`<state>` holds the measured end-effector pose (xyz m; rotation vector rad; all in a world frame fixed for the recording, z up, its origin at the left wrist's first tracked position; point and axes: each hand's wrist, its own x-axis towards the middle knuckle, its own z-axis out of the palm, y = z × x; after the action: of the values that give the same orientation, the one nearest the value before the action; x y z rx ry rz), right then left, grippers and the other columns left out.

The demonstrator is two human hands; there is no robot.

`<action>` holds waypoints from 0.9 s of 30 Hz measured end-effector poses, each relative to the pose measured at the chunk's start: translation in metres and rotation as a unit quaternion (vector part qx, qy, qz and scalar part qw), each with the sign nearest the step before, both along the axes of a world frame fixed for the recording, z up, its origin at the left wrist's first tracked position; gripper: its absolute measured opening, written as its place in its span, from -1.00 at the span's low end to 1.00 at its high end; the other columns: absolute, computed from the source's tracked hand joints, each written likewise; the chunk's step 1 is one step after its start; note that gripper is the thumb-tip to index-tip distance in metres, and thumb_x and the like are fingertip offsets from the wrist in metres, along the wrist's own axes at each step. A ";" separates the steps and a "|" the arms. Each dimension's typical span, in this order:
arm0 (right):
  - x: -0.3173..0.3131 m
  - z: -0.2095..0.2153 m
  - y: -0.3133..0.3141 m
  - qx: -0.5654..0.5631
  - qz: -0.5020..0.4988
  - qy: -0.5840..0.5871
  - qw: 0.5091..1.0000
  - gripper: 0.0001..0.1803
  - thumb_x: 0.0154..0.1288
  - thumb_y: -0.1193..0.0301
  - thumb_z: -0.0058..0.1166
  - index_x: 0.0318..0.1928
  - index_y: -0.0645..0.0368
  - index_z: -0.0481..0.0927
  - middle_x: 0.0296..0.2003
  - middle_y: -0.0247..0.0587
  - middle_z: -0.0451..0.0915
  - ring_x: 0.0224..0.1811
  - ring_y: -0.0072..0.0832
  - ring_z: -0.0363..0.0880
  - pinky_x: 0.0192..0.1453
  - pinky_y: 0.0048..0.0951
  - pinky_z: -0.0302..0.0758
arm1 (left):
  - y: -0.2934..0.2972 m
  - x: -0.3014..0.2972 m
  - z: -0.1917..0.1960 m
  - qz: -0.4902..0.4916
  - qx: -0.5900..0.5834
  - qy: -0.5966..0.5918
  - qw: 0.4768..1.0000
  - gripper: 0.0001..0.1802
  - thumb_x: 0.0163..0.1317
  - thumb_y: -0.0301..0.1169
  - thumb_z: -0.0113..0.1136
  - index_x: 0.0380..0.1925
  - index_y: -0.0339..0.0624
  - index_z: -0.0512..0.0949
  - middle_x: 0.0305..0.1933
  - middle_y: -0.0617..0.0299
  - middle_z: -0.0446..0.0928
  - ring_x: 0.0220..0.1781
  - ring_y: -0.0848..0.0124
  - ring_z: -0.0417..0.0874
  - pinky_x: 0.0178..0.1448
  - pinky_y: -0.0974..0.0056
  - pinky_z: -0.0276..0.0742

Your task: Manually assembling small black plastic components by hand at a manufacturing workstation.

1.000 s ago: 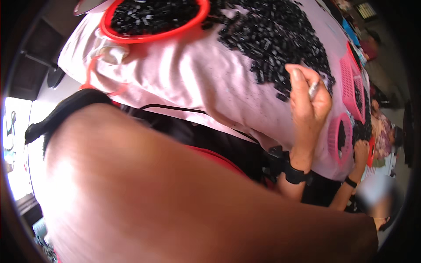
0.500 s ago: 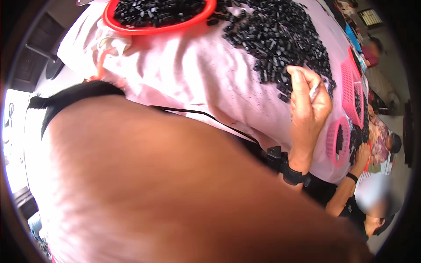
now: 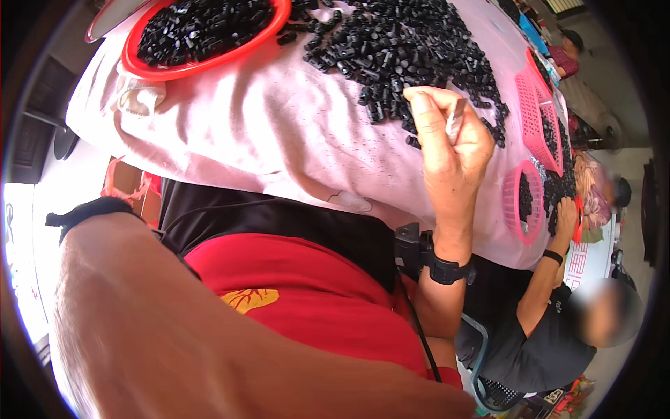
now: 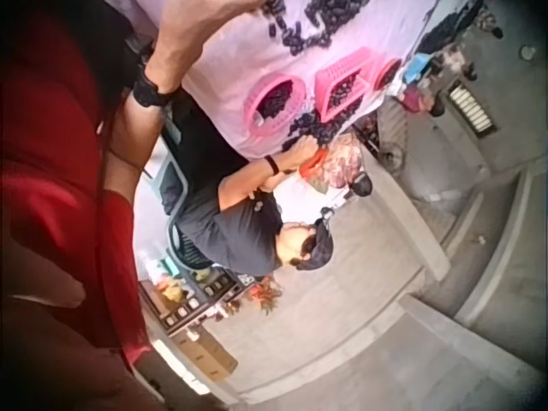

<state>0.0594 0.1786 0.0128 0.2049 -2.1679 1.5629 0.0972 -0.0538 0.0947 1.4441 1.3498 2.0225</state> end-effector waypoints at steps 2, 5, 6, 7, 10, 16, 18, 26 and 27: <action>-0.002 -0.003 0.002 0.020 -0.007 0.007 1.000 -0.89 0.34 0.48 0.13 -0.26 0.28 0.65 -0.57 -0.59 0.46 -0.55 -0.88 0.25 -0.49 -0.74 0.20 | 0.000 0.000 0.001 -0.007 0.002 -0.003 1.000 -0.72 0.25 -0.52 0.09 -0.04 -0.33 0.44 -0.12 -0.04 0.63 -0.08 0.18 0.62 0.08 0.17 0.28; 0.001 -0.002 0.005 0.039 -0.007 0.013 0.999 -0.89 0.34 0.47 0.13 -0.26 0.27 0.64 -0.60 -0.62 0.40 -0.58 -0.89 0.18 -0.54 -0.74 0.13 | -0.003 -0.001 0.004 -0.020 0.003 -0.007 1.000 -0.72 0.25 -0.51 0.09 -0.03 -0.33 0.44 -0.11 -0.04 0.63 -0.08 0.17 0.62 0.09 0.17 0.27; 0.001 -0.001 0.004 0.040 -0.007 0.015 0.999 -0.89 0.34 0.47 0.13 -0.26 0.27 0.64 -0.60 -0.62 0.40 -0.58 -0.89 0.18 -0.54 -0.74 0.13 | -0.003 -0.001 0.004 -0.023 0.004 -0.008 1.000 -0.71 0.25 -0.51 0.09 -0.03 -0.33 0.43 -0.11 -0.04 0.63 -0.07 0.17 0.62 0.10 0.16 0.26; 0.001 -0.002 0.001 0.027 -0.008 0.017 0.999 -0.89 0.34 0.47 0.13 -0.27 0.27 0.64 -0.61 -0.63 0.38 -0.58 -0.89 0.17 -0.55 -0.73 0.12 | -0.003 -0.002 0.005 -0.026 0.005 -0.009 1.000 -0.71 0.26 -0.51 0.08 -0.02 -0.33 0.43 -0.11 -0.04 0.63 -0.07 0.17 0.62 0.10 0.16 0.26; -0.001 -0.002 0.003 0.013 -0.001 0.011 1.000 -0.87 0.35 0.45 0.13 -0.28 0.27 0.64 -0.62 -0.64 0.36 -0.59 -0.89 0.16 -0.56 -0.72 0.10 | -0.005 -0.003 0.006 -0.036 0.008 -0.015 0.999 -0.71 0.26 -0.51 0.08 -0.01 -0.34 0.43 -0.11 -0.04 0.63 -0.06 0.16 0.62 0.12 0.16 0.25; 0.000 -0.002 0.004 0.025 -0.003 0.008 1.000 -0.87 0.35 0.44 0.14 -0.26 0.27 0.64 -0.62 -0.62 0.39 -0.58 -0.90 0.18 -0.55 -0.73 0.12 | -0.011 -0.004 0.009 -0.054 0.010 -0.030 0.998 -0.69 0.27 -0.50 0.07 0.01 -0.34 0.41 -0.10 -0.05 0.63 -0.04 0.15 0.61 0.15 0.14 0.22; 0.001 0.000 0.004 0.023 0.007 -0.023 0.999 -0.89 0.33 0.49 0.14 -0.20 0.27 0.66 -0.50 -0.54 0.51 -0.51 -0.84 0.30 -0.44 -0.74 0.23 | -0.012 -0.004 0.010 -0.061 0.011 -0.034 0.997 -0.69 0.28 -0.50 0.07 0.02 -0.34 0.41 -0.10 -0.05 0.63 -0.04 0.14 0.61 0.16 0.14 0.21; 0.000 -0.001 0.002 0.047 -0.006 0.017 0.999 -0.87 0.34 0.44 0.14 -0.27 0.27 0.63 -0.62 -0.54 0.46 -0.59 -0.86 0.23 -0.54 -0.70 0.20 | -0.019 -0.006 0.014 -0.090 0.012 -0.050 0.995 -0.67 0.29 -0.49 0.05 0.04 -0.35 0.39 -0.09 -0.05 0.63 -0.02 0.13 0.61 0.20 0.12 0.18; 0.000 -0.002 0.002 0.048 -0.006 0.021 0.999 -0.87 0.34 0.44 0.14 -0.27 0.27 0.63 -0.63 -0.54 0.45 -0.59 -0.86 0.23 -0.54 -0.70 0.20 | -0.021 -0.006 0.014 -0.091 0.011 -0.052 0.994 -0.67 0.29 -0.49 0.05 0.05 -0.35 0.39 -0.09 -0.06 0.63 -0.01 0.12 0.61 0.20 0.12 0.17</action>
<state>0.0592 0.1804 0.0108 0.2511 -2.2084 1.4370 0.0915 -0.0744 0.1092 1.3945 1.1138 1.9711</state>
